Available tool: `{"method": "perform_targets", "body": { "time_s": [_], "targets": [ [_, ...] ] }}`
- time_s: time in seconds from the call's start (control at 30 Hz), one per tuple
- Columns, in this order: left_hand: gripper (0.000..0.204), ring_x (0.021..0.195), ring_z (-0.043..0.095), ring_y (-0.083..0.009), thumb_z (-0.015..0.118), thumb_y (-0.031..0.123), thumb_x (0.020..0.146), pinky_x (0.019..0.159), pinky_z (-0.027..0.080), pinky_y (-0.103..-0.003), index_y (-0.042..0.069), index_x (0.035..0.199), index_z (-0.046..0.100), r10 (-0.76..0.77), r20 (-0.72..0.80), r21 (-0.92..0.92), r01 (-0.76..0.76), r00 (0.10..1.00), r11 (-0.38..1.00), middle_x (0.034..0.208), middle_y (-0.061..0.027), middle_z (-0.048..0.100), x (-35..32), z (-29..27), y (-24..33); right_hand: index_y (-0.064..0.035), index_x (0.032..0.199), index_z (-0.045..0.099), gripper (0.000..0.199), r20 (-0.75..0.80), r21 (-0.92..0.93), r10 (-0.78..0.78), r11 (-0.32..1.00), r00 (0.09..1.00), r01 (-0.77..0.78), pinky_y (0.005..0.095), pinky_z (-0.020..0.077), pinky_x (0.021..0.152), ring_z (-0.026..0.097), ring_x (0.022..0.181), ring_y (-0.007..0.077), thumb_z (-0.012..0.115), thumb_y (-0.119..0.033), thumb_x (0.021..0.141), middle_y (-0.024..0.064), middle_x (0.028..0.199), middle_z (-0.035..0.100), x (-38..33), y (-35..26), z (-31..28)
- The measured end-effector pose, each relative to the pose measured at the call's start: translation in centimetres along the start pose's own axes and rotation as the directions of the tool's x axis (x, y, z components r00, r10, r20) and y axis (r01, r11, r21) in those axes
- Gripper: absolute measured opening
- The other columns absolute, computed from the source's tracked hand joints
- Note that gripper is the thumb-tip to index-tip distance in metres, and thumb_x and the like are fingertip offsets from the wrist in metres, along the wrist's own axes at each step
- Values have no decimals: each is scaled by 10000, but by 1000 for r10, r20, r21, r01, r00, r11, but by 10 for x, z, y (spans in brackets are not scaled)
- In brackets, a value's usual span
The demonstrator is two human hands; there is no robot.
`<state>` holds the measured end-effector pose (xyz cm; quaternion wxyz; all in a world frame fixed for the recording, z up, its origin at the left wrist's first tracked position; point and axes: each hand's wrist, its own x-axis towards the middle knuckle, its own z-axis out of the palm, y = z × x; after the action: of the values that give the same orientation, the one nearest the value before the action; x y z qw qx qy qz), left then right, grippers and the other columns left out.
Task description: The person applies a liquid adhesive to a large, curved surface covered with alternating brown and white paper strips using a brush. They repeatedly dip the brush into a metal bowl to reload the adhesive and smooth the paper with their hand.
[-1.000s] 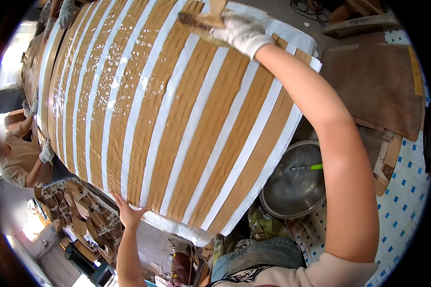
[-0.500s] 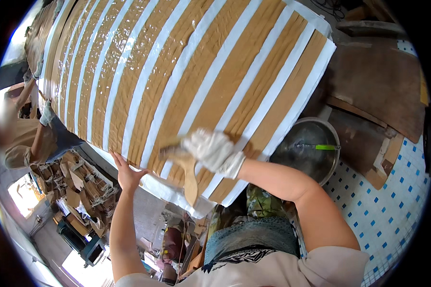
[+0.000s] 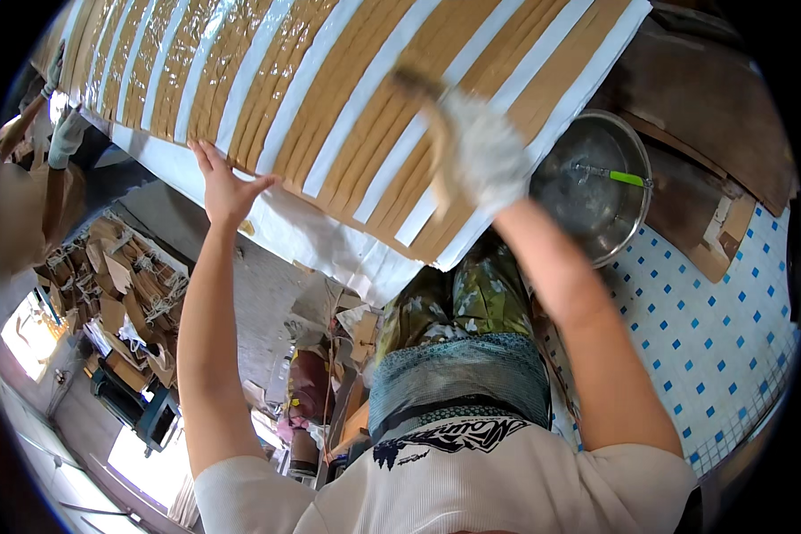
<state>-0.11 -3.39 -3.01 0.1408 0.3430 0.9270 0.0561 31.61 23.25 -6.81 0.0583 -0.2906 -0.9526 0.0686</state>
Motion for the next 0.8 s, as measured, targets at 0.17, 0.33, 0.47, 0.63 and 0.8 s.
{"method": "perform_targets", "body": {
  "time_s": [0.17, 0.33, 0.47, 0.63, 0.8],
  "targets": [
    [1496, 1464, 290, -375, 918, 580, 531, 1121, 395, -382, -127, 1514, 39, -51, 50, 76, 47, 997, 996, 1618, -294, -33, -2, -7, 7, -172, 1325, 524, 379, 418, 249, -200, 963, 886, 100, 319, 572, 807, 640, 1069, 228, 491, -217, 950, 70, 1163, 617, -92, -111, -21],
    [1512, 1510, 124, -397, 895, 641, 529, 1182, 278, -380, -161, 1500, 58, -21, 63, 58, 17, 998, 998, 1601, -337, -46, 0, -5, 3, -135, 1405, 514, 448, 268, 699, 82, 670, 960, -252, 349, 521, 960, 570, 1247, 288, 523, -352, 1013, 133, 1383, 582, -51, 6, 18],
    [1482, 1509, 121, -407, 897, 614, 560, 1185, 266, -376, -166, 1498, 56, -29, 96, 48, 25, 995, 999, 1596, -348, -51, 2, -8, 8, -111, 1403, 507, 453, 308, 179, 263, 928, 914, -327, 384, 504, 979, 588, 1183, 295, 554, -193, 961, 140, 1329, 602, -21, 0, -32],
    [1479, 1488, 215, -394, 883, 630, 572, 1158, 339, -389, -167, 1498, 49, -9, 86, 139, -3, 996, 990, 1607, -317, -54, 8, 1, -1, -144, 1324, 508, 509, 137, 129, 112, 983, 984, -130, 398, 543, 782, 638, 1013, 256, 587, -103, 823, 73, 1085, 615, -113, -109, 2],
    [1408, 1485, 219, -395, 916, 513, 612, 1153, 358, -398, -110, 1528, 46, -27, 112, 61, 20, 993, 998, 1616, -296, -69, 5, 2, -15, -150, 1166, 614, 312, 413, 360, 56, 907, 909, -220, 292, 543, 698, 669, 902, 216, 677, -284, 891, 47, 938, 629, -66, -51, -30]
  ]
}}
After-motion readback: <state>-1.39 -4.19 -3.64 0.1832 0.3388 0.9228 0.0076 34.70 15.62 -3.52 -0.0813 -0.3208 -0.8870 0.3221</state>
